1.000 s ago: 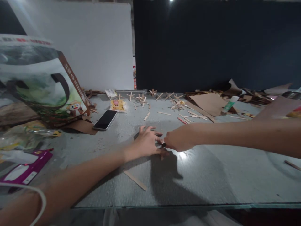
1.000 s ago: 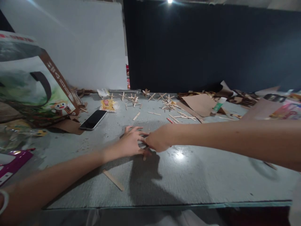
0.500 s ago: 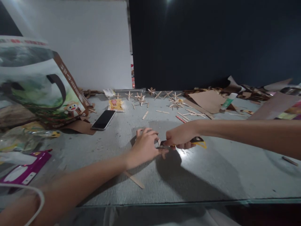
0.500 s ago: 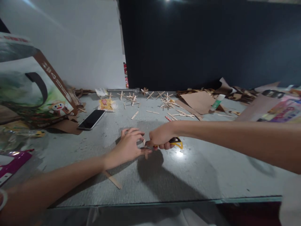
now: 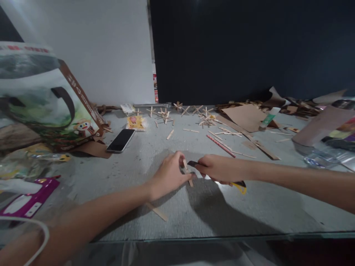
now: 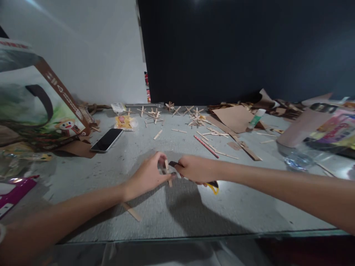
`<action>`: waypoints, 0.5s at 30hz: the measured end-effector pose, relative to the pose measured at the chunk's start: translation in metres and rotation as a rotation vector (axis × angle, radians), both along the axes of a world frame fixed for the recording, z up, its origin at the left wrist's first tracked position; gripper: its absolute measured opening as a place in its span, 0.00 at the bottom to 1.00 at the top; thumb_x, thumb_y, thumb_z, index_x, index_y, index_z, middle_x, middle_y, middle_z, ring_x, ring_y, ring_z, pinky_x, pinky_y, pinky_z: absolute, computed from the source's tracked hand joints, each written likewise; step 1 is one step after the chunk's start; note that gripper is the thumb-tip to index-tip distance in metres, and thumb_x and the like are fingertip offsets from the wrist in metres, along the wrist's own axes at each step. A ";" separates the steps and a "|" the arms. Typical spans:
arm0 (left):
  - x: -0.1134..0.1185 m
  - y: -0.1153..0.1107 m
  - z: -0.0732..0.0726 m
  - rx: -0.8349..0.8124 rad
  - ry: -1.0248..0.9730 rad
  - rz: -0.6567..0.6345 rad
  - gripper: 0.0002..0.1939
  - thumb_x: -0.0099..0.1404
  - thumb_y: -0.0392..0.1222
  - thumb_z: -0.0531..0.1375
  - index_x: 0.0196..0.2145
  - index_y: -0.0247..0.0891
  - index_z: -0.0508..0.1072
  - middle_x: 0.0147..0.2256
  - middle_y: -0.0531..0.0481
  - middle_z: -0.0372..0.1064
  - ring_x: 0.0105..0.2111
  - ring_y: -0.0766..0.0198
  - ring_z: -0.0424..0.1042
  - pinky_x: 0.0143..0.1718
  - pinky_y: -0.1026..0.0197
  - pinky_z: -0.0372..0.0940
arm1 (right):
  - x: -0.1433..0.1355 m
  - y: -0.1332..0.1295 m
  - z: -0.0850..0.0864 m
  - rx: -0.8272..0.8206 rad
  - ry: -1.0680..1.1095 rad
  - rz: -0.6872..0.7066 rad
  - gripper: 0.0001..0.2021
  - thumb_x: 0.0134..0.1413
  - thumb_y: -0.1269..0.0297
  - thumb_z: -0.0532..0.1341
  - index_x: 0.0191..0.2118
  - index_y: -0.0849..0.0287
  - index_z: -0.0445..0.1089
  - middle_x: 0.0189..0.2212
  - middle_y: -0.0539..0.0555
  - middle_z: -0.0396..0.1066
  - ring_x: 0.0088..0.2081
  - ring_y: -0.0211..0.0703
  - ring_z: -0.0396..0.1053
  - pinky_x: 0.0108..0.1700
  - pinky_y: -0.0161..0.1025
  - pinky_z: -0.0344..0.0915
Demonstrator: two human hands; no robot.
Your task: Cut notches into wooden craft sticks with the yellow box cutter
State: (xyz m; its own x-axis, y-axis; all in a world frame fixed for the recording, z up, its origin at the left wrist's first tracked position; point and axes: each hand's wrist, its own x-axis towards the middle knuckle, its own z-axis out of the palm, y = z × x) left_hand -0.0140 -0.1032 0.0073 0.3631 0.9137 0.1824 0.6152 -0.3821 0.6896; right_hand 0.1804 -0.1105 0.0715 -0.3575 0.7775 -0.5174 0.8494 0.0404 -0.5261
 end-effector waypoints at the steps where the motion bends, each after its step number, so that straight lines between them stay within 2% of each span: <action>1: 0.000 -0.002 0.000 -0.054 -0.055 -0.011 0.24 0.57 0.44 0.72 0.49 0.40 0.69 0.34 0.50 0.76 0.37 0.56 0.76 0.36 0.58 0.63 | -0.001 -0.006 0.000 0.041 0.008 -0.017 0.17 0.73 0.58 0.49 0.31 0.56 0.61 0.14 0.44 0.57 0.13 0.33 0.57 0.15 0.30 0.52; 3: -0.001 -0.004 0.001 -0.135 -0.145 -0.030 0.25 0.62 0.41 0.69 0.53 0.41 0.64 0.26 0.57 0.74 0.28 0.61 0.74 0.30 0.61 0.61 | -0.002 -0.017 -0.002 0.093 0.036 -0.051 0.16 0.73 0.60 0.49 0.31 0.56 0.61 0.14 0.44 0.57 0.13 0.34 0.58 0.14 0.30 0.53; 5: 0.000 -0.006 0.000 -0.157 -0.196 -0.027 0.25 0.63 0.40 0.67 0.54 0.41 0.62 0.23 0.60 0.72 0.24 0.63 0.72 0.28 0.62 0.60 | -0.002 -0.025 -0.005 0.135 0.060 -0.059 0.15 0.72 0.62 0.50 0.30 0.55 0.59 0.15 0.44 0.58 0.14 0.35 0.60 0.15 0.30 0.53; 8: 0.000 -0.006 -0.002 -0.141 -0.232 -0.017 0.24 0.63 0.41 0.67 0.53 0.41 0.62 0.23 0.60 0.73 0.23 0.64 0.72 0.27 0.63 0.59 | -0.001 -0.032 -0.009 0.141 0.088 -0.062 0.14 0.71 0.63 0.51 0.29 0.55 0.57 0.15 0.44 0.59 0.14 0.35 0.63 0.15 0.30 0.54; 15: 0.001 -0.008 -0.002 -0.125 -0.278 -0.013 0.23 0.62 0.35 0.63 0.53 0.41 0.61 0.23 0.59 0.74 0.23 0.65 0.72 0.28 0.64 0.61 | -0.005 -0.036 -0.016 0.089 0.149 -0.090 0.14 0.70 0.64 0.49 0.29 0.55 0.57 0.18 0.45 0.62 0.14 0.34 0.63 0.14 0.30 0.58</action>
State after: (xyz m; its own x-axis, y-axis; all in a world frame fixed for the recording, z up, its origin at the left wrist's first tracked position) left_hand -0.0130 -0.1108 0.0054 0.3272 0.9309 0.1623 0.3921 -0.2901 0.8730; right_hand 0.1757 -0.1470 0.0552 -0.3521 0.8503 -0.3911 0.7645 0.0202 -0.6444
